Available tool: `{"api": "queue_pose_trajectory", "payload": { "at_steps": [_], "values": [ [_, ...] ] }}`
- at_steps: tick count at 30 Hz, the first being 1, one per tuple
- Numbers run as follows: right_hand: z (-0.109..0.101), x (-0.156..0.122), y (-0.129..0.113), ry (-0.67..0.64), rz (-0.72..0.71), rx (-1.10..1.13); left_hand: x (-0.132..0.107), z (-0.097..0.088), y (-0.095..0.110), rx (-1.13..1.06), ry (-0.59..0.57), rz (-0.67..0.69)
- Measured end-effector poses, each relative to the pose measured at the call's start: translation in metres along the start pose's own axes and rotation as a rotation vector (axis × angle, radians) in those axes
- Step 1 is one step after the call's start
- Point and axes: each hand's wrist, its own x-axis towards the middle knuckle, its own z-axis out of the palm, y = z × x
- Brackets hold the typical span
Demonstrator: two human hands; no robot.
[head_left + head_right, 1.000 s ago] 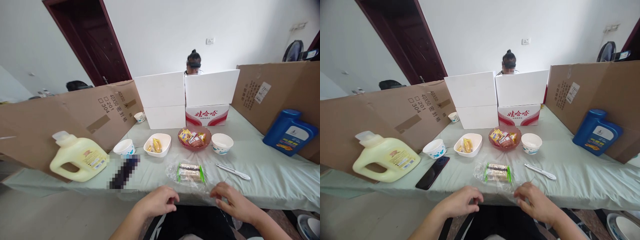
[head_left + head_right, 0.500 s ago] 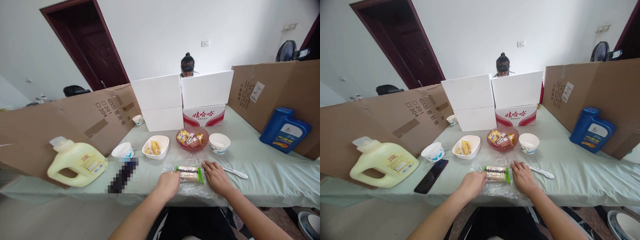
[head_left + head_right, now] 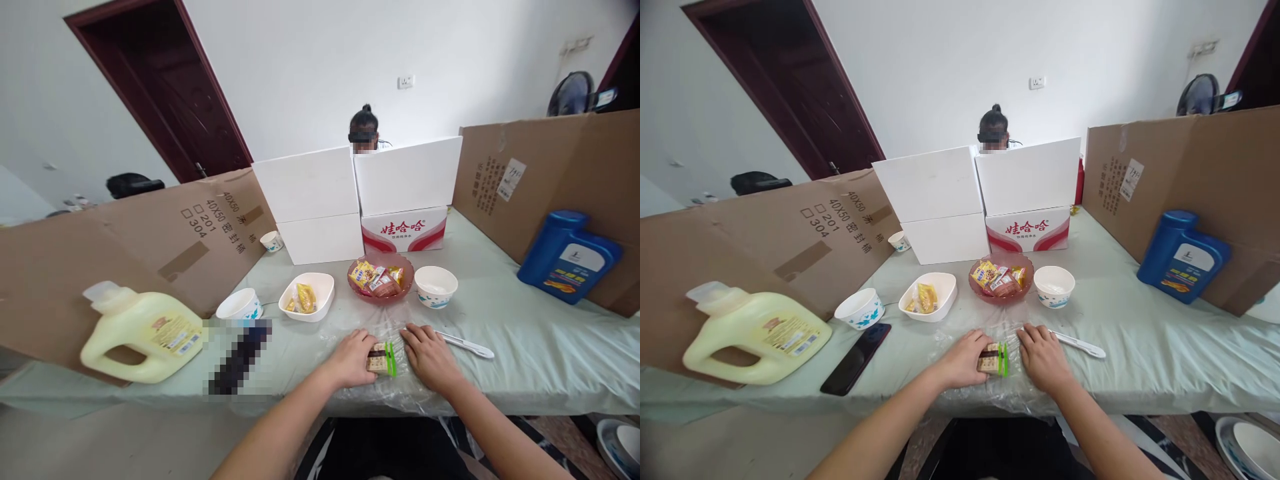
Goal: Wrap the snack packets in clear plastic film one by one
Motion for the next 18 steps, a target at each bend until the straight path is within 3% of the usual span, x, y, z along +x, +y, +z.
{"api": "queue_pose_trajectory", "payload": {
  "at_steps": [4,7,10,14,16,18],
  "values": [
    [0.001,0.0,0.0,-0.006,0.012,0.001,-0.013,-0.007,-0.022,-0.352,0.094,-0.11],
    [0.003,0.001,0.0,-0.002,0.011,0.003,-0.002,-0.03,-0.032,-0.465,0.243,-0.18],
    [0.004,0.001,0.0,0.007,0.003,0.004,0.036,-0.068,-0.03,-0.373,0.356,-0.157],
    [0.004,0.0,0.001,0.024,-0.005,0.012,0.11,-0.116,-0.016,-0.185,0.4,-0.125],
    [0.004,0.0,0.002,0.033,-0.013,0.011,0.139,-0.127,-0.007,-0.049,0.434,-0.145],
    [0.004,0.0,0.002,0.04,-0.019,0.006,0.15,-0.123,0.005,0.05,0.505,-0.119]
  ]
}}
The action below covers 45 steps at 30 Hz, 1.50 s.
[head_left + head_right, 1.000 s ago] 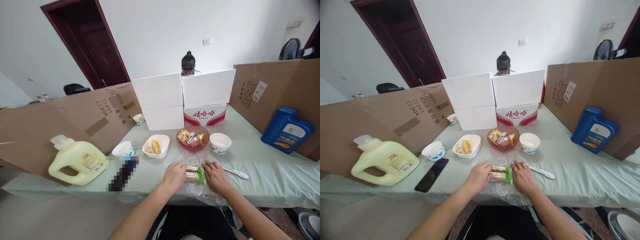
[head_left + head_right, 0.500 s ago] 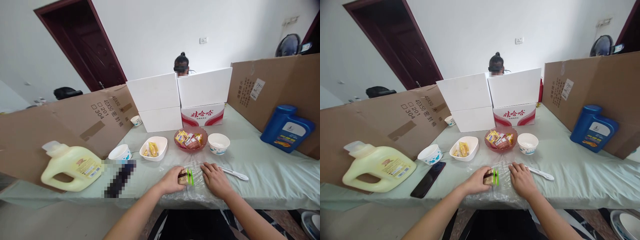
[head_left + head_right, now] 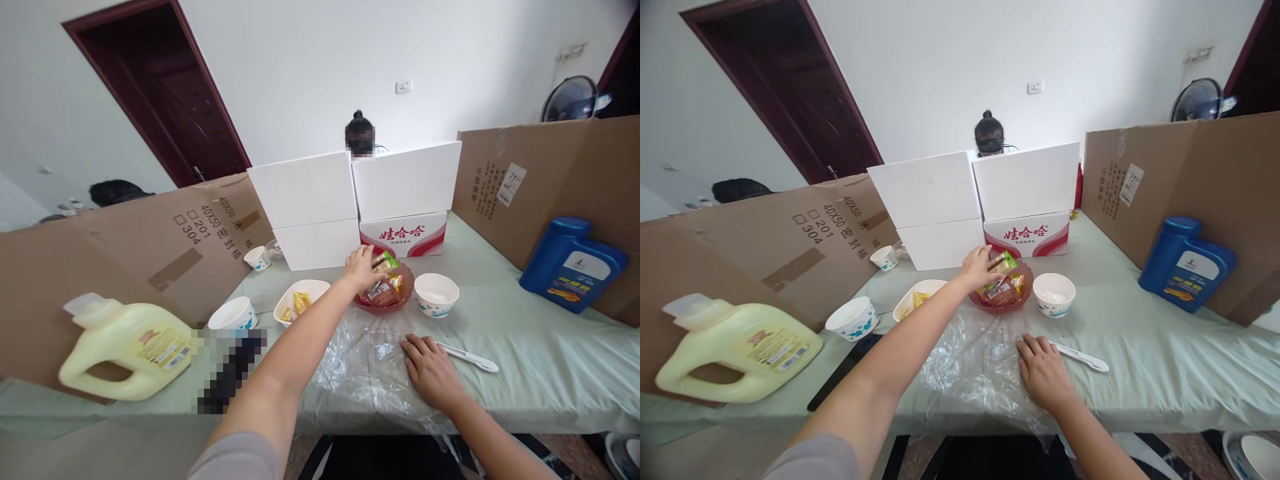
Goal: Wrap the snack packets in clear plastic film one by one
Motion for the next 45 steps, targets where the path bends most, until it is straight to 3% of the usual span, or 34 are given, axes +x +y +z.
{"api": "queue_pose_trajectory", "payload": {
  "at_steps": [3,5,7,9,12,14,16,19,22,25,30,34,36,38,42,45],
  "values": [
    [0.0,0.0,-0.001,0.012,-0.004,-0.012,-0.036,0.019,0.017,-0.022,0.02,0.254],
    [0.0,-0.001,-0.001,0.017,-0.006,-0.019,-0.077,0.035,0.02,-0.055,-0.167,0.533],
    [0.0,-0.001,-0.001,0.019,-0.008,-0.022,-0.116,0.05,0.009,-0.019,-0.365,0.677],
    [0.0,-0.001,0.0,0.015,-0.007,-0.026,-0.142,0.06,-0.016,0.044,-0.416,0.578],
    [0.001,-0.001,0.0,-0.009,-0.001,-0.029,-0.158,0.061,-0.063,0.114,-0.277,0.111],
    [0.0,0.0,0.0,-0.021,0.005,-0.019,-0.164,0.052,-0.087,0.13,-0.208,-0.024],
    [-0.002,0.0,0.0,-0.025,0.017,0.008,-0.174,0.039,-0.098,0.125,-0.179,-0.035],
    [-0.006,0.002,0.003,-0.051,0.032,0.114,-0.197,0.017,-0.098,-0.014,-0.164,0.042],
    [-0.011,0.008,0.012,-0.101,0.053,0.299,-0.223,-0.002,-0.094,-0.228,-0.282,0.099],
    [-0.018,0.014,0.024,-0.144,0.101,0.406,-0.244,-0.013,-0.097,-0.261,-0.427,0.093],
    [-0.042,0.005,0.047,-0.149,0.22,0.494,-0.267,-0.011,-0.104,-0.225,-0.407,0.042],
    [-0.059,-0.026,0.043,-0.177,0.081,0.691,-0.275,-0.005,-0.106,-0.239,-0.385,0.035],
    [-0.059,-0.042,0.032,-0.229,-0.025,0.684,-0.276,-0.004,-0.106,-0.26,-0.378,0.027],
    [-0.054,-0.054,0.019,-0.215,-0.037,0.632,-0.277,-0.005,-0.106,-0.294,-0.369,0.012],
    [-0.042,-0.07,0.005,-0.135,0.121,0.714,-0.279,-0.011,-0.107,-0.437,-0.29,-0.055],
    [-0.039,-0.077,0.004,-0.115,0.217,0.765,-0.284,-0.016,-0.11,-0.516,-0.255,-0.18]
  ]
}}
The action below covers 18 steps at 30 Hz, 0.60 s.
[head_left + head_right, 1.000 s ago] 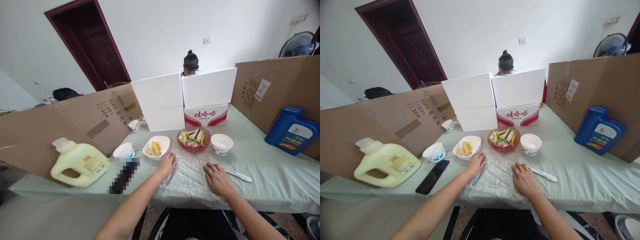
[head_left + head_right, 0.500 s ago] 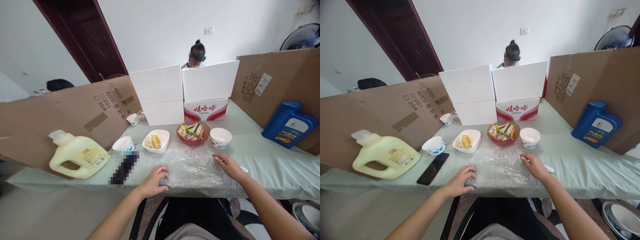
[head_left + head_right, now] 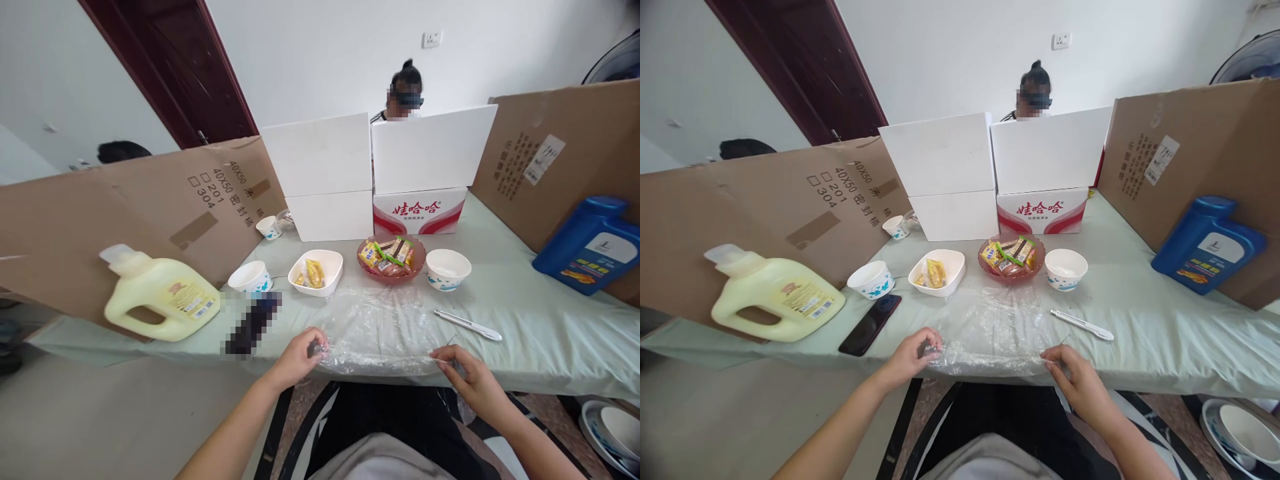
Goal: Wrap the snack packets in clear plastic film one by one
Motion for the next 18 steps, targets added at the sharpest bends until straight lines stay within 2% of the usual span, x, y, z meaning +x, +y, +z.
{"api": "queue_pose_trajectory", "payload": {
  "at_steps": [3,7,9,12,15,18],
  "values": [
    [0.001,-0.003,0.002,0.042,0.028,0.025,-0.004,-0.003,-0.001,-0.072,0.003,-0.096],
    [0.006,-0.004,0.0,0.139,0.07,0.117,-0.007,-0.002,0.003,-0.308,-0.05,-0.09],
    [0.009,-0.003,-0.004,0.177,0.088,0.204,-0.007,0.002,0.006,-0.417,-0.034,-0.101],
    [0.012,0.007,-0.014,0.236,0.085,0.312,-0.001,0.012,0.011,-0.513,0.122,-0.147],
    [0.015,0.029,-0.025,0.314,0.088,0.3,0.013,0.019,0.012,-0.512,0.323,-0.144],
    [0.02,0.06,-0.029,0.347,0.13,-0.063,0.034,0.023,0.005,-0.358,0.48,-0.144]
  ]
}}
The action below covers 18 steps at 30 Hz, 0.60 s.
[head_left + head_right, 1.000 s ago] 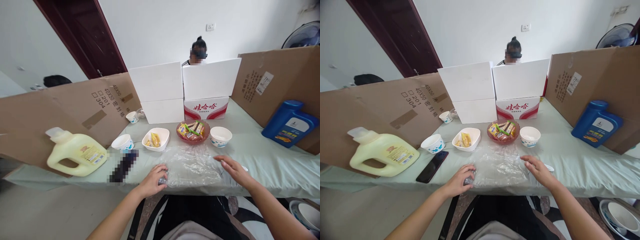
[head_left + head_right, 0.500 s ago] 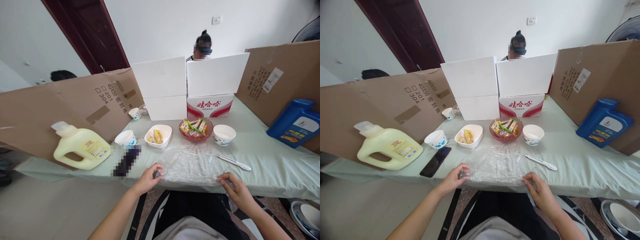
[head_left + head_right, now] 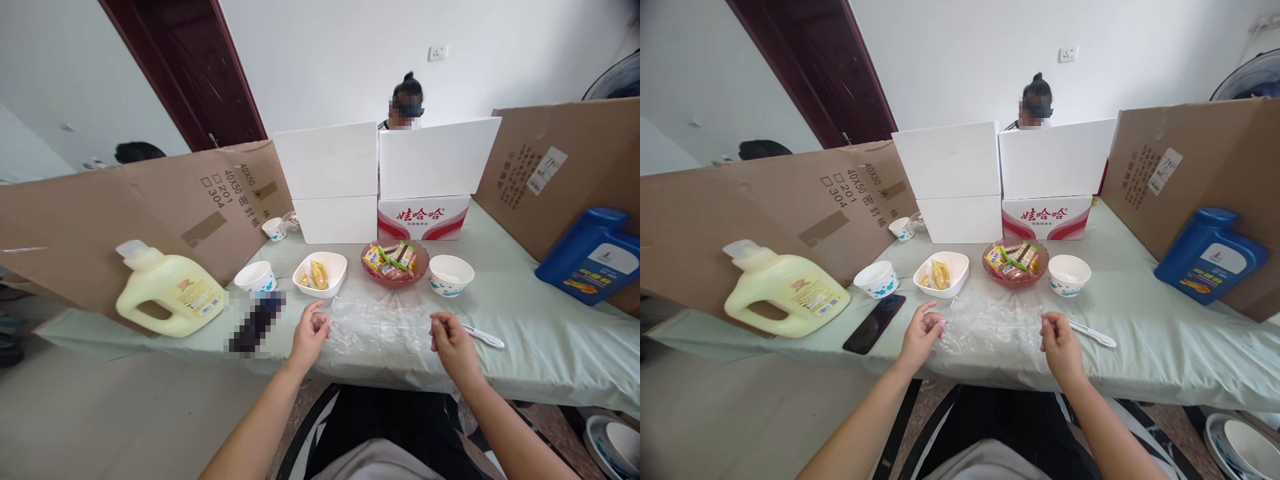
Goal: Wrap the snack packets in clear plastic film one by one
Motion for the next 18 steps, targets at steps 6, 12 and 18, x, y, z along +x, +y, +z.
{"api": "queue_pose_trajectory", "payload": {
  "at_steps": [6,12,18],
  "values": [
    [0.027,0.026,0.005,-0.062,-0.047,-0.485,0.027,0.018,-0.019,0.499,0.076,0.051],
    [0.029,0.021,0.011,-0.105,-0.034,-0.68,0.031,0.023,-0.02,0.733,0.028,0.019],
    [0.03,0.024,0.003,-0.122,0.019,-0.778,0.034,0.022,-0.012,0.884,-0.025,0.077]
  ]
}}
